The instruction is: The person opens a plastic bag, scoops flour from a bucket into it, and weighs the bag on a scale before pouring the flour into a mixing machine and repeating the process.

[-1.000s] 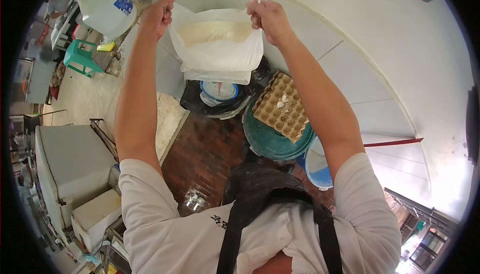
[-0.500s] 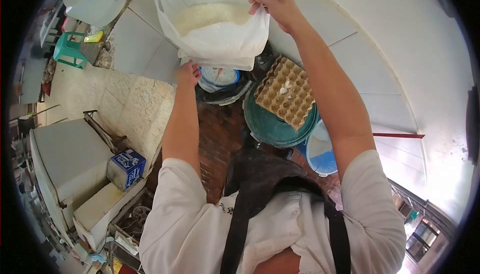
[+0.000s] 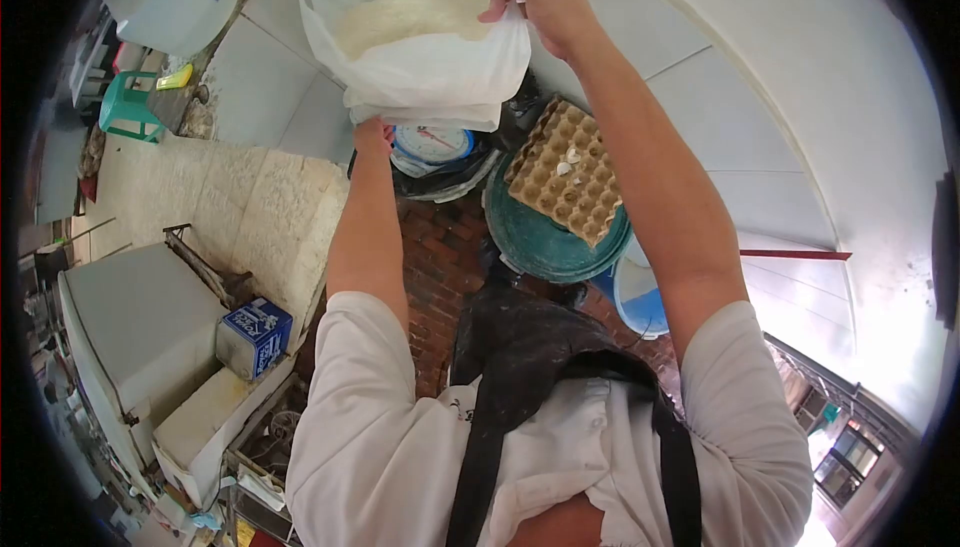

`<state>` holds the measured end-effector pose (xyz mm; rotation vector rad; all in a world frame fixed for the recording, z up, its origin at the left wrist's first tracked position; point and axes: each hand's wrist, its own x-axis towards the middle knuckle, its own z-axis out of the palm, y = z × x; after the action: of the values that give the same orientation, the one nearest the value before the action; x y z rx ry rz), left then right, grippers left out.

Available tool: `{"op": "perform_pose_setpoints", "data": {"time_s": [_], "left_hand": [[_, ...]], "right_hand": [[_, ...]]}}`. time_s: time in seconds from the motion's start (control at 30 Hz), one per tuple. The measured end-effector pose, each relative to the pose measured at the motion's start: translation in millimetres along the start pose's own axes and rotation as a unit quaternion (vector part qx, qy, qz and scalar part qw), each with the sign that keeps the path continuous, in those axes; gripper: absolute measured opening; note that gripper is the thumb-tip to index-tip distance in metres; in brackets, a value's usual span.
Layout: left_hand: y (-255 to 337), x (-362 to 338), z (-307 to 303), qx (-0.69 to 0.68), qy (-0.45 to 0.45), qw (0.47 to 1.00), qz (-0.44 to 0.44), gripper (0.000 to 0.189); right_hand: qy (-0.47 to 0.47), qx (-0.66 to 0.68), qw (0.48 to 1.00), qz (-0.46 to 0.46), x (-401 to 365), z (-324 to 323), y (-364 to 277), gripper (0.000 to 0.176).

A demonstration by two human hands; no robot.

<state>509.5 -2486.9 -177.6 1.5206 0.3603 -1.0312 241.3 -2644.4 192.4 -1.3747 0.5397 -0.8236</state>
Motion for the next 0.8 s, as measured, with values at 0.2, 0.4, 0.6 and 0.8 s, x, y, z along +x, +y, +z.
{"op": "perform_pose_setpoints", "data": {"time_s": [0.2,0.4,0.6,0.8], "left_hand": [[7.3,9.8,1.6,0.022,0.026,0.999,0.031,0.015],[4.4,49.4,-8.7,0.114,-0.027,0.991,0.068,0.019],[25.0,8.2,5.2,0.041,0.017,0.999,0.0,0.028],[90.9,-64.7,3.4,0.072,0.039,0.858,0.507,0.04]], "right_hand": [[0.021,-0.045,0.998,0.039,-13.1,2.8,-23.0,0.02],[-0.035,-0.044,0.998,-0.036,-13.2,16.4,-8.6,0.024],[-0.031,-0.034,0.999,0.007,-6.6,7.9,-4.1,0.043],[-0.019,-0.055,0.998,0.02,-9.1,-7.4,4.8,0.073]]}}
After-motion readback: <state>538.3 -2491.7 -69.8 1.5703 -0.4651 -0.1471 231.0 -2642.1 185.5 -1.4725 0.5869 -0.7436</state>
